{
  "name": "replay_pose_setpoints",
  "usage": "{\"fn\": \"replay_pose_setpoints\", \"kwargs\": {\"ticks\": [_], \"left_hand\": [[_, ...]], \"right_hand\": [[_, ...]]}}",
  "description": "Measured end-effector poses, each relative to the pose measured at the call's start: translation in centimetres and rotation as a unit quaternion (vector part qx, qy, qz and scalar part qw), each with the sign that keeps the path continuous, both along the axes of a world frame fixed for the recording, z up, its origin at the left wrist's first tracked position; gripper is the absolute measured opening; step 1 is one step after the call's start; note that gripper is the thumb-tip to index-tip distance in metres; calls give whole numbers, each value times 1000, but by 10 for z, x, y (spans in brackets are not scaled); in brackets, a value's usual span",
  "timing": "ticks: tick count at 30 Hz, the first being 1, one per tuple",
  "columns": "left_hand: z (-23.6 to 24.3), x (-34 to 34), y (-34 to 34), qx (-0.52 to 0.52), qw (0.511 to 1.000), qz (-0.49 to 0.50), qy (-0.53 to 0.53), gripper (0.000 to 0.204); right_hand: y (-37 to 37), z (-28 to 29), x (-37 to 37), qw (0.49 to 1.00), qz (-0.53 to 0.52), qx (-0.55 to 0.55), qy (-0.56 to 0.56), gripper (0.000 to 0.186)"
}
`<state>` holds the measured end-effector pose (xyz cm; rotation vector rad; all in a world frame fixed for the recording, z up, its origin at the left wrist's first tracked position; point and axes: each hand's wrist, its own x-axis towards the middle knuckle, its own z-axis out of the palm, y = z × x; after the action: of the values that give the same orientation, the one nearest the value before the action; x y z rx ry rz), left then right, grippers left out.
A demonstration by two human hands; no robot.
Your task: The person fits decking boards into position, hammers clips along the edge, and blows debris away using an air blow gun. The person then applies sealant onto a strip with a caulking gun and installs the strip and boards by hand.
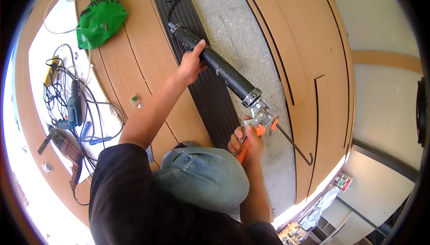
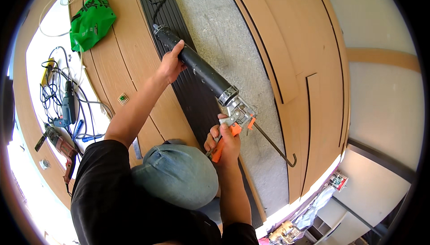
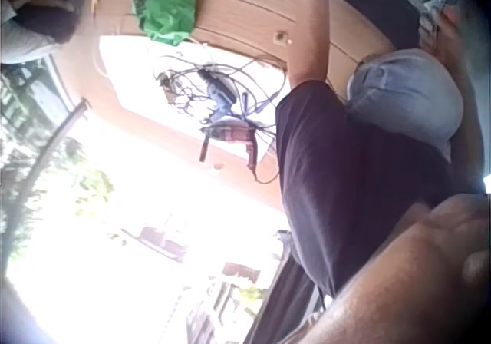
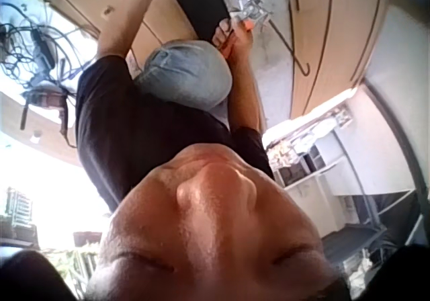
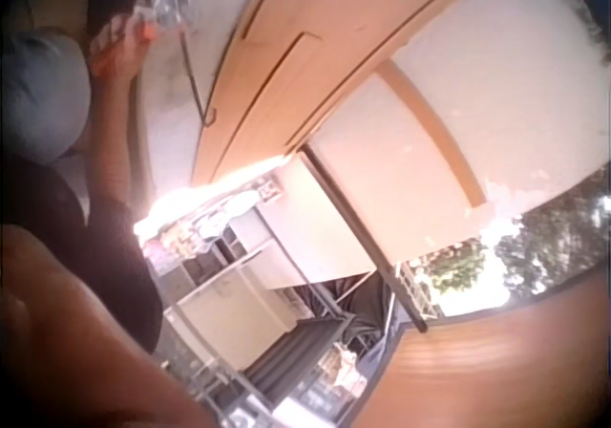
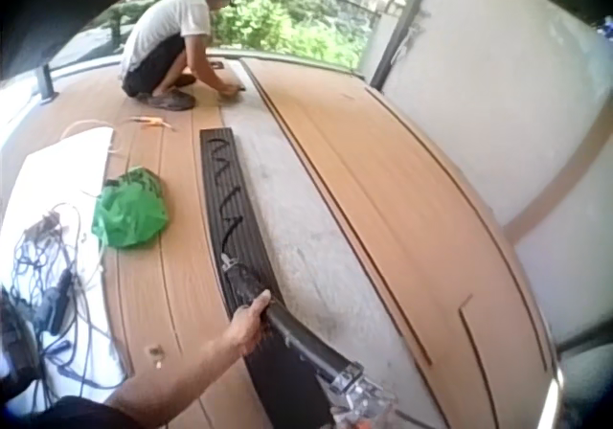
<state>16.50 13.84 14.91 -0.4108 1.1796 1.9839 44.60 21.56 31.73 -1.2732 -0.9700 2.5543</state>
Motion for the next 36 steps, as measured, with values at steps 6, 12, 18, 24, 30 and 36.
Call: {"fn": "replay_pose_setpoints", "kwargs": {"ticks": [6, 12, 18, 24, 30, 36], "left_hand": [[7, 11, 37, 26, 999, -38, -23, 39], [8, 68, 8, 34, 994, -84, -55, 37], [14, 122, -5, 7, 993, -89, -72, 35], [4, 112, -5, 17, 992, -106, -62, 32], [-10, 76, 21, 30, 992, -120, -35, 32], [-11, 95, 20, 49, 984, -162, -49, 30]], "right_hand": [[-9, -11, 17, 998, -59, 17, 20, 32], [-12, -2, 81, 999, -26, 10, 42, 32], [-23, 5, 139, 998, 1, 41, 52, 43], [-33, -4, 136, 976, -97, -125, 149, 59], [-31, -25, 105, 970, -104, -112, 191, 43], [-36, -24, 128, 993, -69, 1, 95, 32]]}}
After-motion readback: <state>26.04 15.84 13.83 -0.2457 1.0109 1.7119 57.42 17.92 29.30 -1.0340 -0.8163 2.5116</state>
